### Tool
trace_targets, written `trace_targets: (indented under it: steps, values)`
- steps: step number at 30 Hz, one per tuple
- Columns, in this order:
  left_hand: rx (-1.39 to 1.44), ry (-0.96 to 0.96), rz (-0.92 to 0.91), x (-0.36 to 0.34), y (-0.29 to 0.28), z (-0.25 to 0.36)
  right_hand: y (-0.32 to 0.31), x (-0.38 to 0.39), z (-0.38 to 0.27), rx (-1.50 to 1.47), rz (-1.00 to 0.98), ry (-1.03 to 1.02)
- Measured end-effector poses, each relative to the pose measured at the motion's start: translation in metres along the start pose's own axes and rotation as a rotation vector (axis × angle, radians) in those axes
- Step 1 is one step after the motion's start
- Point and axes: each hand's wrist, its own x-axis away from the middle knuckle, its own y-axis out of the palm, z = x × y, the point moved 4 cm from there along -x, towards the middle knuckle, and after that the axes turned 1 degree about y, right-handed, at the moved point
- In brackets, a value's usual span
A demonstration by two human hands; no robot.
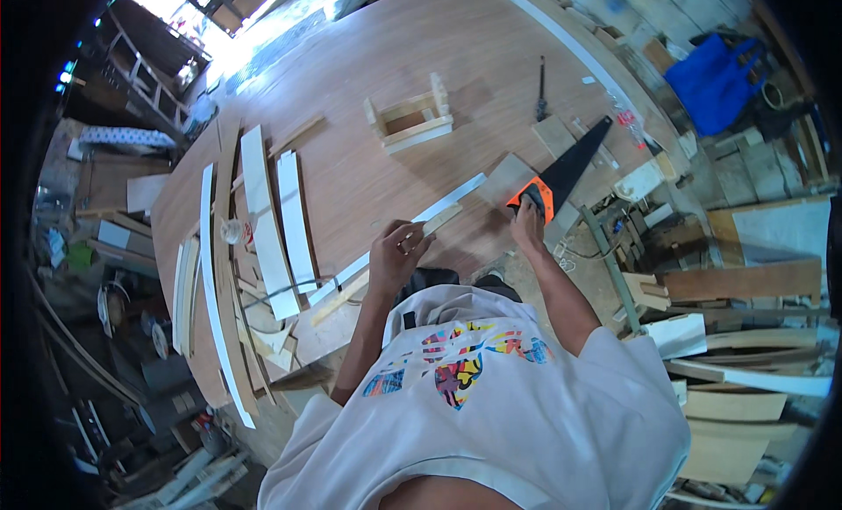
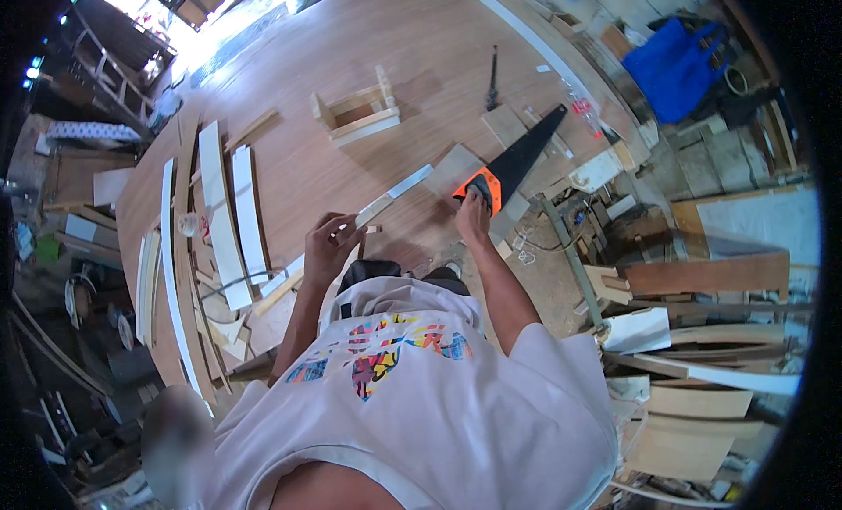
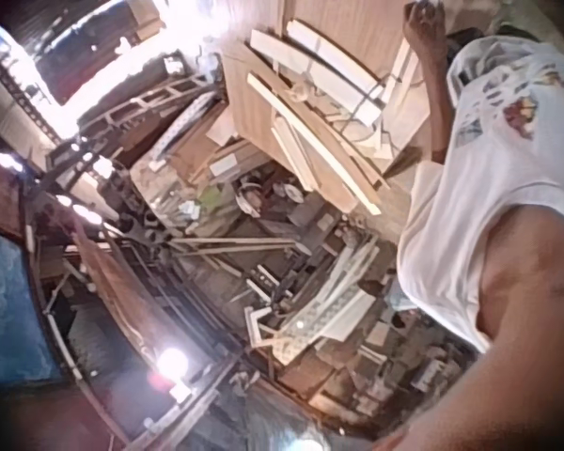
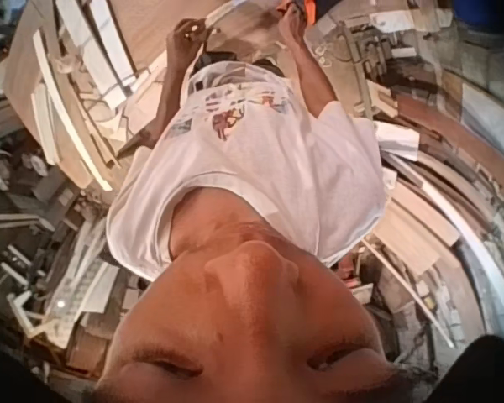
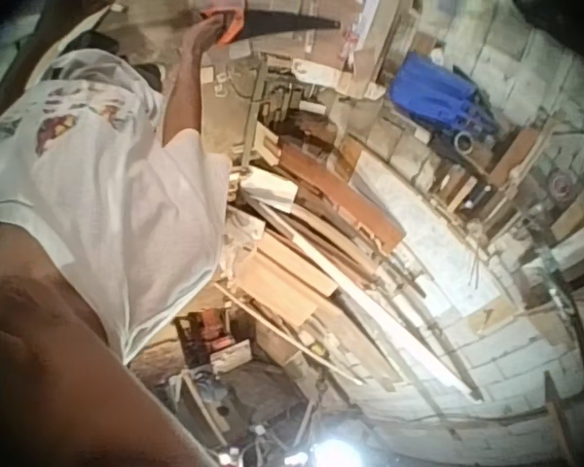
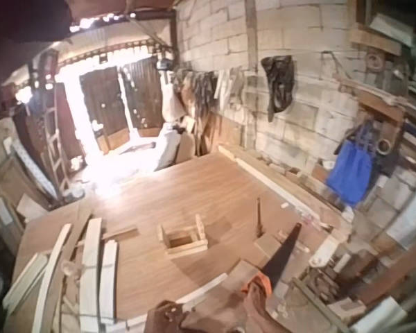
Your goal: Sawing small pieces of wood in a workshop.
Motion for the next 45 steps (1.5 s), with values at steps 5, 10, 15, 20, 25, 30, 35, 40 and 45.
trace_targets:
  steps: [5, 10, 15, 20, 25, 30, 35, 40, 45]
  values:
    - [-0.058, -0.047, -0.022, 0.004, -0.015, -0.002, -0.012, 0.010, -0.020, 0.065, 0.011, -0.078]
    - [-0.141, 0.042, -0.016, 0.011, -0.022, -0.005, -0.068, 0.018, -0.101, -0.700, -0.171, -0.186]
    - [-0.199, 0.032, -0.074, 0.017, -0.033, -0.004, -0.118, 0.050, -0.181, -1.162, -0.708, -0.046]
    - [-0.167, 0.119, -0.026, 0.020, -0.045, 0.004, -0.111, 0.058, -0.200, -1.100, -0.592, -0.258]
    - [-0.086, 0.013, -0.011, 0.035, -0.051, -0.002, -0.118, 0.068, -0.217, -1.187, -0.614, -0.232]
    - [-0.027, 0.040, 0.062, 0.043, -0.051, -0.006, -0.112, 0.074, -0.218, -1.232, -0.690, -0.184]
    - [0.000, -0.001, 0.070, 0.047, -0.046, -0.014, -0.107, 0.075, -0.215, -1.221, -0.719, -0.174]
    - [0.021, -0.202, -0.166, 0.038, -0.041, -0.014, -0.107, 0.070, -0.207, -1.068, -0.585, -0.289]
    - [0.133, -0.174, -0.121, 0.038, -0.034, -0.019, -0.107, 0.065, -0.189, -1.109, -0.795, -0.373]
